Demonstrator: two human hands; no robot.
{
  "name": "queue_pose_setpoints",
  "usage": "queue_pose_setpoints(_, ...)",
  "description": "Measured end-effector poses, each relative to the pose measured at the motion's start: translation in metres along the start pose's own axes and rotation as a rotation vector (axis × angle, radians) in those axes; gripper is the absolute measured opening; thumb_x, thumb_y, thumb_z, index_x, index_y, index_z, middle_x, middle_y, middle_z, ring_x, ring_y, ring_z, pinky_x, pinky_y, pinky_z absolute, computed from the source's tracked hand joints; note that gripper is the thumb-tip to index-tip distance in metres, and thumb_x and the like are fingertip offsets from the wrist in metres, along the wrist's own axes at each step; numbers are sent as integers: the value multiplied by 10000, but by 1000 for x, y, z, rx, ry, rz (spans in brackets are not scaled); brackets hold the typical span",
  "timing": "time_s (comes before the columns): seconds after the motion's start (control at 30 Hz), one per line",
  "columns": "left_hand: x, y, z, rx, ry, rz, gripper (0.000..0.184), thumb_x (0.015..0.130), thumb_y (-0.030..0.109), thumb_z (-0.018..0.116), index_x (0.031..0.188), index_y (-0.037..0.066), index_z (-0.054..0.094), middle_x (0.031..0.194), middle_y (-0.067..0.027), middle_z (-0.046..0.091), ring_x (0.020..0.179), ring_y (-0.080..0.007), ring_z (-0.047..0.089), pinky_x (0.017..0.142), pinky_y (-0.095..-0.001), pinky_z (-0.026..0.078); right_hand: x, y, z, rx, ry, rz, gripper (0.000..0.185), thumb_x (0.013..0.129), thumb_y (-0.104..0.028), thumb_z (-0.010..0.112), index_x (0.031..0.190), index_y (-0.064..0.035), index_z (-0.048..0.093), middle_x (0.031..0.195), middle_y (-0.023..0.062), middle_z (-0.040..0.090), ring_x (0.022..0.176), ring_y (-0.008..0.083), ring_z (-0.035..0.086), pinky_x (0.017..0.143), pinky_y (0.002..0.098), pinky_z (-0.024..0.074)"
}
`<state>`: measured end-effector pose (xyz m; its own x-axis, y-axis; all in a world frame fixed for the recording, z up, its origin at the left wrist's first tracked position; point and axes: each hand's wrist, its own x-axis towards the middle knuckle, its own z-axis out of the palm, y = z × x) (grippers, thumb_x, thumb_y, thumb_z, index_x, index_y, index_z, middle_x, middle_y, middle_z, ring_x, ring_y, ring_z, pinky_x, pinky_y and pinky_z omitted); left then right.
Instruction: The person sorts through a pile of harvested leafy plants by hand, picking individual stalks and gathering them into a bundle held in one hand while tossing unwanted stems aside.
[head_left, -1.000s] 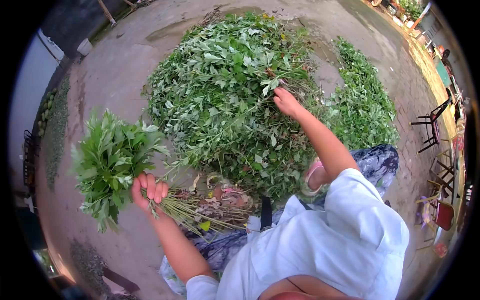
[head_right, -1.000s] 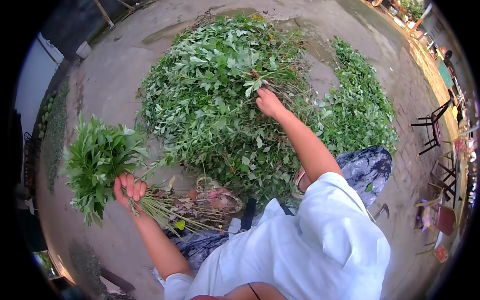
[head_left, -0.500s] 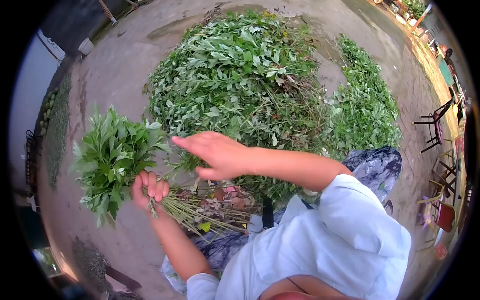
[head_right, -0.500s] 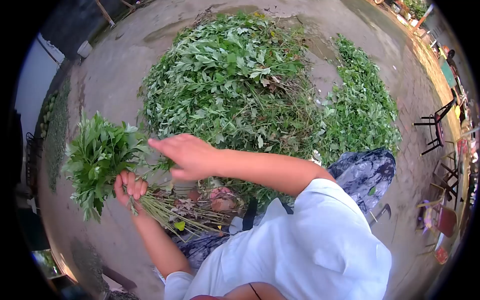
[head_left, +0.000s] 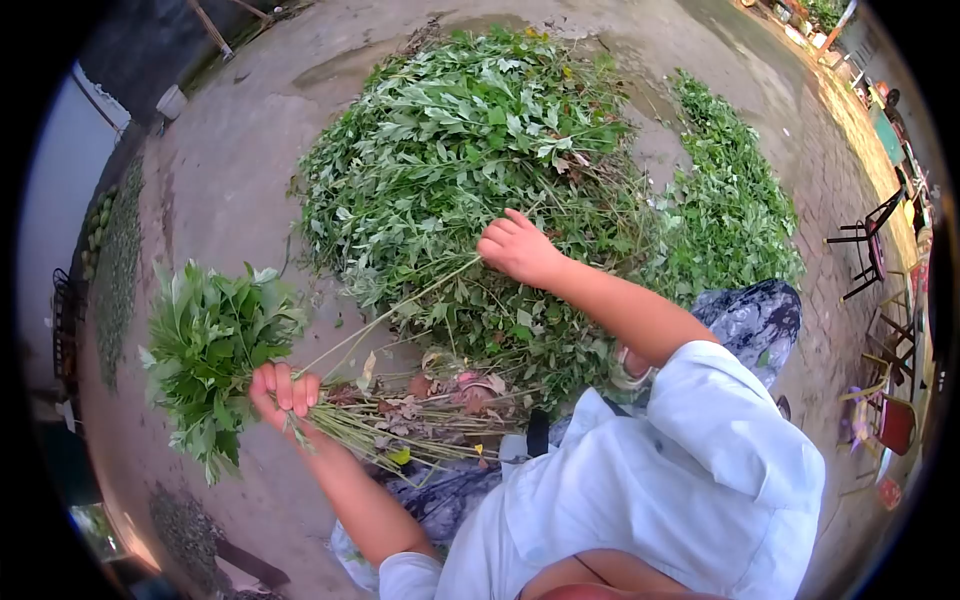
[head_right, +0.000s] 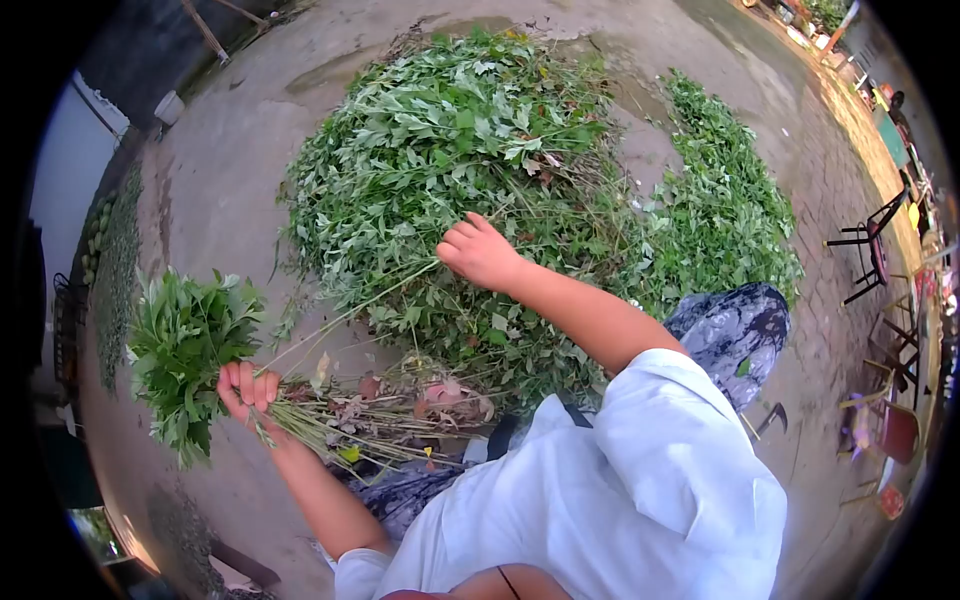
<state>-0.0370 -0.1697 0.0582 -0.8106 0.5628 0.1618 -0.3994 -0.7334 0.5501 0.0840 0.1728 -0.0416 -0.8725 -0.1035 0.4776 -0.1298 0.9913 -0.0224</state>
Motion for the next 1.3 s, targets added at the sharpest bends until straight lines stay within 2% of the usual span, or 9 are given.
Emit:
queue_pose_setpoints(0.3,10,2,-2,-135,-29,-61,253,894,209,324,686,80,390,478,4,385,334,-107,359,405,-264,344,-31,43,-34,167,-87,297,235,714,-81,553,946,-110,526,918,77,486,896,259,473,773,354,420)
queue_pose_setpoints(0.57,15,-1,1,-142,-102,-121,246,893,203,332,702,65,403,484,-10,395,361,-121,389,417,-268,340,-66,93,-73,1519,-263,849,201,732,-47,612,932,-43,600,972,19,582,907,95,513,785,230,403)
queue_pose_setpoints(0.67,13,-1,6,-160,-75,-104,245,893,202,334,704,62,403,486,-12,397,364,-121,387,414,-263,336,-131,166,-121,1263,-357,1177,208,714,-37,615,922,-49,601,942,-19,575,739,52,510,604,193,407)
queue_pose_setpoints(0.73,15,1,3,-173,-94,-135,240,889,205,342,706,62,404,497,-16,405,364,-121,379,413,-268,337,-160,190,-139,-247,-990,1354,286,684,-20,582,962,-86,607,1048,80,565,979,212,509,810,418,376)
queue_pose_setpoints(0.77,15,1,6,-165,-49,-148,244,889,211,340,699,73,408,486,-8,401,358,-120,376,415,-271,335,-165,175,-145,-918,-982,1098,338,690,-46,560,1019,-117,592,1121,110,525,1073,303,454,839,523,317)
queue_pose_setpoints(0.87,16,-7,16,-194,-16,-136,240,884,211,344,698,81,419,477,2,403,358,-121,375,418,-277,333,-108,132,-145,201,-285,793,441,713,-182,594,1137,-101,500,1140,130,497,1095,311,431,926,427,315)
queue_pose_setpoints(1.03,16,-8,18,-182,-28,-152,228,881,212,348,714,76,424,488,5,409,371,-119,380,433,-282,345,15,-21,-96,643,-304,218,674,719,-178,622,1299,-114,284,1264,134,393,1236,317,256,1014,393,220)
queue_pose_setpoints(1.1,15,-8,17,-193,8,-161,225,882,217,348,721,79,423,501,3,416,380,-116,383,445,-276,351,33,-43,-78,716,-330,95,421,770,-161,568,1172,-108,454,896,87,565,918,278,520,827,376,397)
queue_pose_setpoints(1.3,15,-5,1,-127,188,-56,188,866,211,408,711,105,408,521,15,403,388,-104,375,448,-262,341,62,-77,-152,619,-129,-99,168,781,-162,556,940,-108,561,684,49,483,561,225,506,481,329,424)
